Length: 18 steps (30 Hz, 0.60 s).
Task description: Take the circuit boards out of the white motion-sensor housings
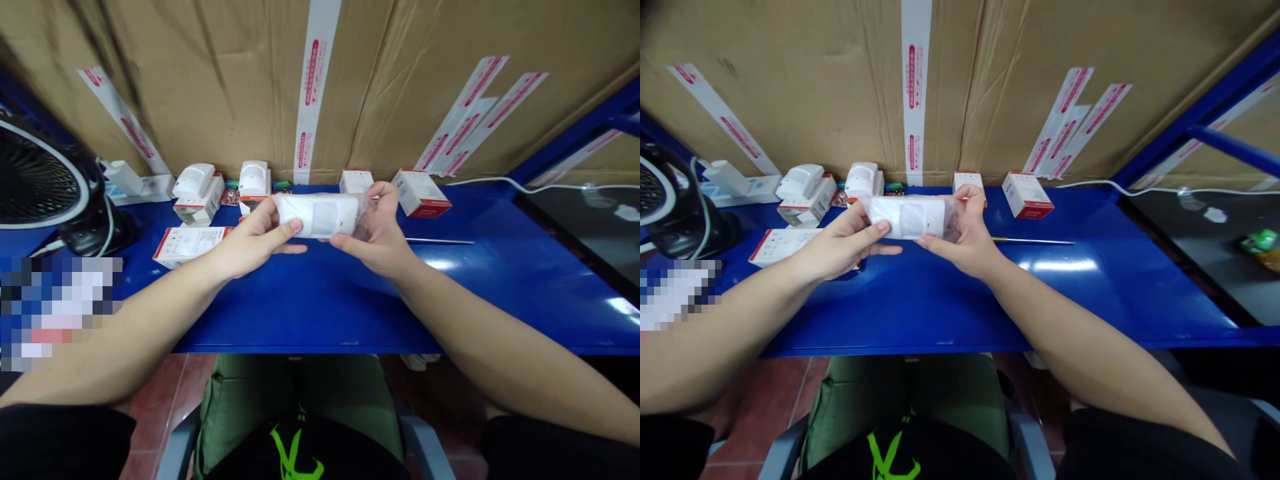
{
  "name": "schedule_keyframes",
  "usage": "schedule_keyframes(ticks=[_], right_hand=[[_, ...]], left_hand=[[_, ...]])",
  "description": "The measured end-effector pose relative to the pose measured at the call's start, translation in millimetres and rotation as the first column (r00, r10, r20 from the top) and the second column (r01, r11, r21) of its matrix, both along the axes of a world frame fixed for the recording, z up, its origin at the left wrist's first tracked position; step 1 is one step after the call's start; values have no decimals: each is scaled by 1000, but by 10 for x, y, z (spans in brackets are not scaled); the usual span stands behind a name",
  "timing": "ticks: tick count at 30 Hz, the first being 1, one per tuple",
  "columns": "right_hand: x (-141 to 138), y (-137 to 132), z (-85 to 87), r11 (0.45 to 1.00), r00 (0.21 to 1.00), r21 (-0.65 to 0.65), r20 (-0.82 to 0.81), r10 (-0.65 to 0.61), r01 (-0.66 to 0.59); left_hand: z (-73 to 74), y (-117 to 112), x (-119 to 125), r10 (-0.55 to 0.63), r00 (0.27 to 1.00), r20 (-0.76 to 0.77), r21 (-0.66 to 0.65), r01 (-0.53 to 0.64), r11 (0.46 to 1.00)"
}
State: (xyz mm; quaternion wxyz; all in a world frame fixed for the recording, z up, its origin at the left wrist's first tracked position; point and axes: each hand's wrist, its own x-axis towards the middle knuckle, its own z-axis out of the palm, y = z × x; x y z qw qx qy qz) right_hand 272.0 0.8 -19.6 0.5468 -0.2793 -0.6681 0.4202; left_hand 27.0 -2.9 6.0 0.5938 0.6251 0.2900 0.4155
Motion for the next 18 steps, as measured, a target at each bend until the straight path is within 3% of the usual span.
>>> schedule_keyframes(ticks=[6,11,14,18], right_hand=[[177,126,146,948,990,-309,-135,42,-83],[213,125,201,969,999,-246,-17,-29,24],[199,99,186,964,996,-266,83,30,-7],[223,102,191,942,996,-335,71,46,-19]], left_hand=[[37,104,-82,89,985,146,-100,-75,992],[39,157,-119,108,981,160,-104,-92,990],[34,152,-114,88,985,148,-71,-78,994],[18,163,-126,71,985,158,5,-72,997]])
